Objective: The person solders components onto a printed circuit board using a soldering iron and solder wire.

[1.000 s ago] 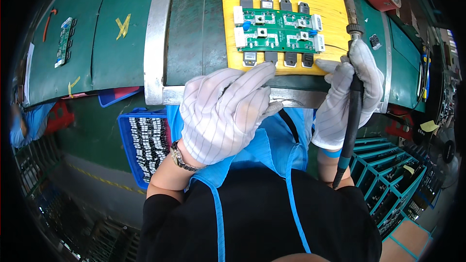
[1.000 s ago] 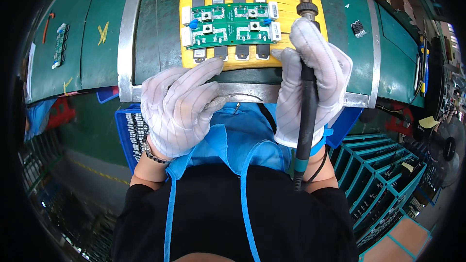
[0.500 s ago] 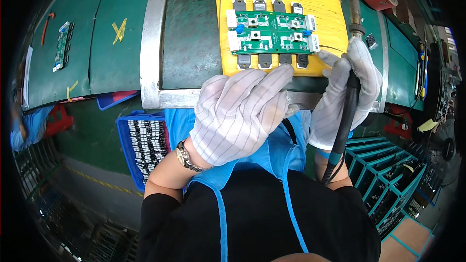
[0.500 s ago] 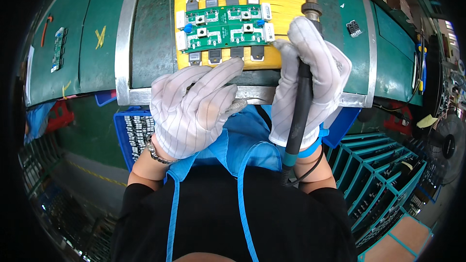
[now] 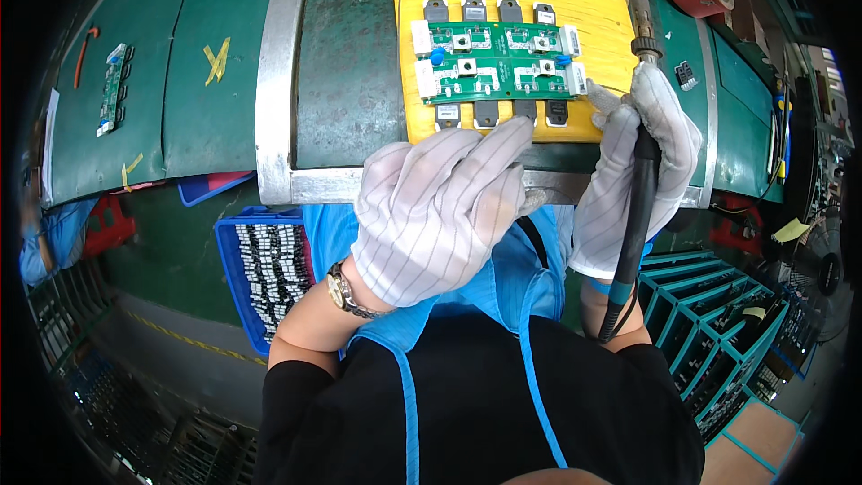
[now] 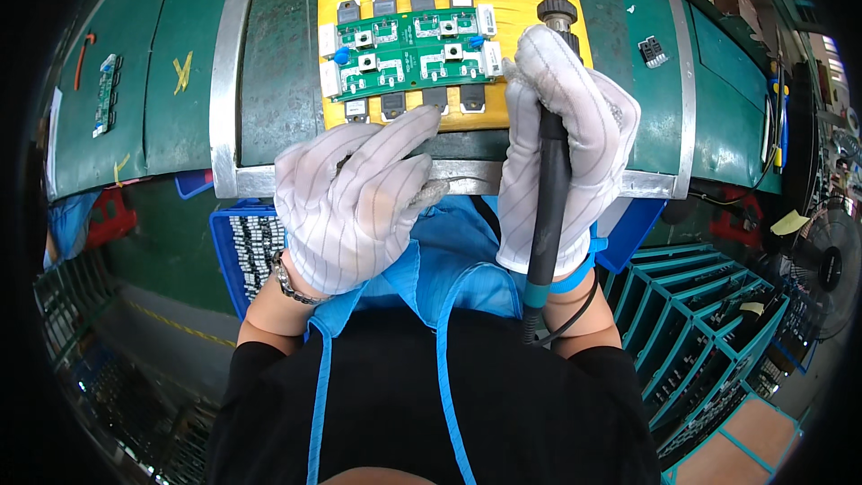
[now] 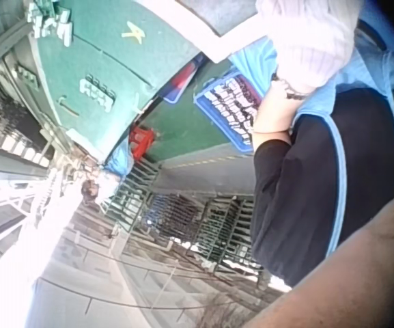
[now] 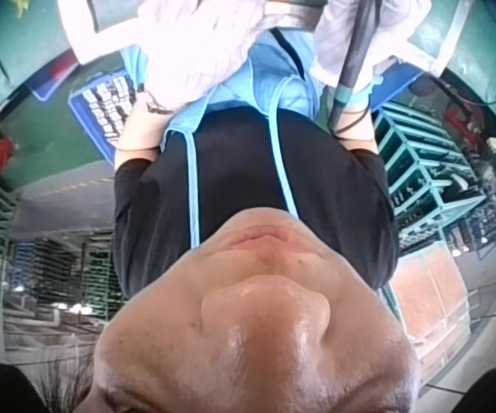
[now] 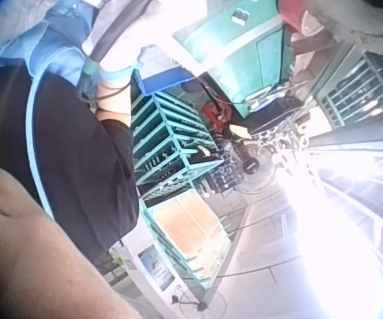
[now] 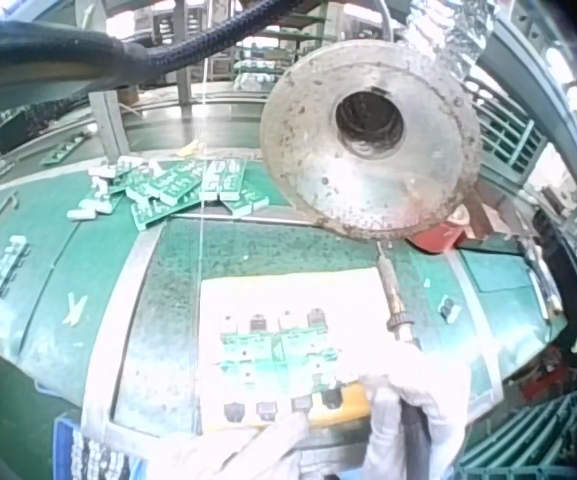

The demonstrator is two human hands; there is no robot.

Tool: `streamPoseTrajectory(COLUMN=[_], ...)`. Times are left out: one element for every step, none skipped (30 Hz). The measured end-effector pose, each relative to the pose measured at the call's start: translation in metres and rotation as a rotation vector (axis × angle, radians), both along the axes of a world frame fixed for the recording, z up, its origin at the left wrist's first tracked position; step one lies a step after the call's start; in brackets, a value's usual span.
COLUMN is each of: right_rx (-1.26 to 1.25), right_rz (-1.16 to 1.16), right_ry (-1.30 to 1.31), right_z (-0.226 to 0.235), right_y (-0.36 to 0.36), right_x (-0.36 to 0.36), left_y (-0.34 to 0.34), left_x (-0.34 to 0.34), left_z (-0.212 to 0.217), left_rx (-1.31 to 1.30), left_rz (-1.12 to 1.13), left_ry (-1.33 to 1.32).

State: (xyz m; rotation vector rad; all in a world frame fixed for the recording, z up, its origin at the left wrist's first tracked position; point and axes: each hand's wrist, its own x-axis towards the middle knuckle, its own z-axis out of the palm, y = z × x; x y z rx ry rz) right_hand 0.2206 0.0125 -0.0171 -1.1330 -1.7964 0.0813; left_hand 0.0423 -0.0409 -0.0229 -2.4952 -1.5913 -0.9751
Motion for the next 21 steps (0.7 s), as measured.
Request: streamPoseTrajectory(right_rx=[0.0, 0.012, 0.026, 0.028, 0.012, -0.003, 0.0, 0.001, 0.001, 0.002, -0.001, -0.006, -0.007, -0.028, -0.048, -0.049, -0.084, -0.12, -0.121, -0.122, -0.123], right_rz=[0.0, -0.012, -0.023, -0.023, -0.01, 0.004, 0.004, -0.007, -0.018, -0.017, -0.034, -0.054, -0.055, -0.036, -0.02, -0.022, 0.005, 0.038, 0.076, 0.08, 0.055], right_ry=[0.0, -0.049, -0.095, -0.094, -0.064, -0.034, -0.032, -0.018, -0.005, -0.005, -0.023, -0.042, -0.043, 0.085, 0.212, 0.211, 0.293, 0.377, 0.385, 0.386, 0.392], right_z=[0.001, 0.002, 0.003, 0.003, 0.002, 0.002, 0.001, 0.0, -0.001, 0.0, 0.0, 0.0, -0.001, -0.004, -0.005, -0.005, -0.004, -0.005, -0.003, -0.003, -0.002], right_y=[0.0, 0.001, 0.002, 0.001, 0.0, 0.0, 0.0, -0.001, -0.001, -0.001, -0.002, -0.003, -0.003, -0.003, -0.004, -0.003, -0.003, -0.003, -0.002, -0.002, -0.002], right_x=[0.001, 0.003, 0.003, 0.003, 0.003, 0.003, 0.003, 0.003, 0.003, 0.004, 0.004, 0.004, 0.004, 0.003, 0.002, 0.003, 0.005, 0.005, 0.004, 0.003, 0.001], left_y=[0.001, 0.002, 0.002, 0.002, 0.002, 0.002, 0.001, 0.001, 0.002, 0.004, 0.005, 0.007, 0.008, 0.009, 0.01, 0.011, 0.012, 0.011, 0.01, 0.009, 0.01], left_x=[0.0, 0.0, 0.001, 0.002, 0.003, 0.003, 0.005, 0.006, 0.007, 0.009, 0.01, 0.011, 0.012, 0.013, 0.012, 0.011, 0.011, 0.011, 0.012, 0.013, 0.013], left_z=[0.001, 0.001, 0.001, 0.0, 0.0, 0.002, 0.004, 0.006, 0.007, 0.008, 0.008, 0.007, 0.006, 0.006, 0.007, 0.008, 0.009, 0.008, 0.006, 0.004, 0.005], left_rx=[0.002, 0.005, 0.006, 0.022, 0.038, 0.041, -0.018, -0.077, -0.076, -0.015, 0.046, 0.046, 0.029, 0.012, 0.011, 0.016, 0.022, 0.021, 0.024, 0.027, 0.027], left_rz=[-0.003, -0.007, -0.007, 0.004, 0.014, 0.014, -0.02, -0.055, -0.054, -0.059, -0.063, -0.064, -0.063, -0.062, -0.065, -0.079, -0.093, -0.09, -0.082, -0.075, -0.07], left_ry=[0.002, 0.004, 0.005, -0.004, -0.012, -0.011, -0.032, -0.053, -0.053, -0.053, -0.053, -0.054, -0.059, -0.065, -0.066, -0.047, -0.029, -0.028, -0.035, -0.042, -0.043])
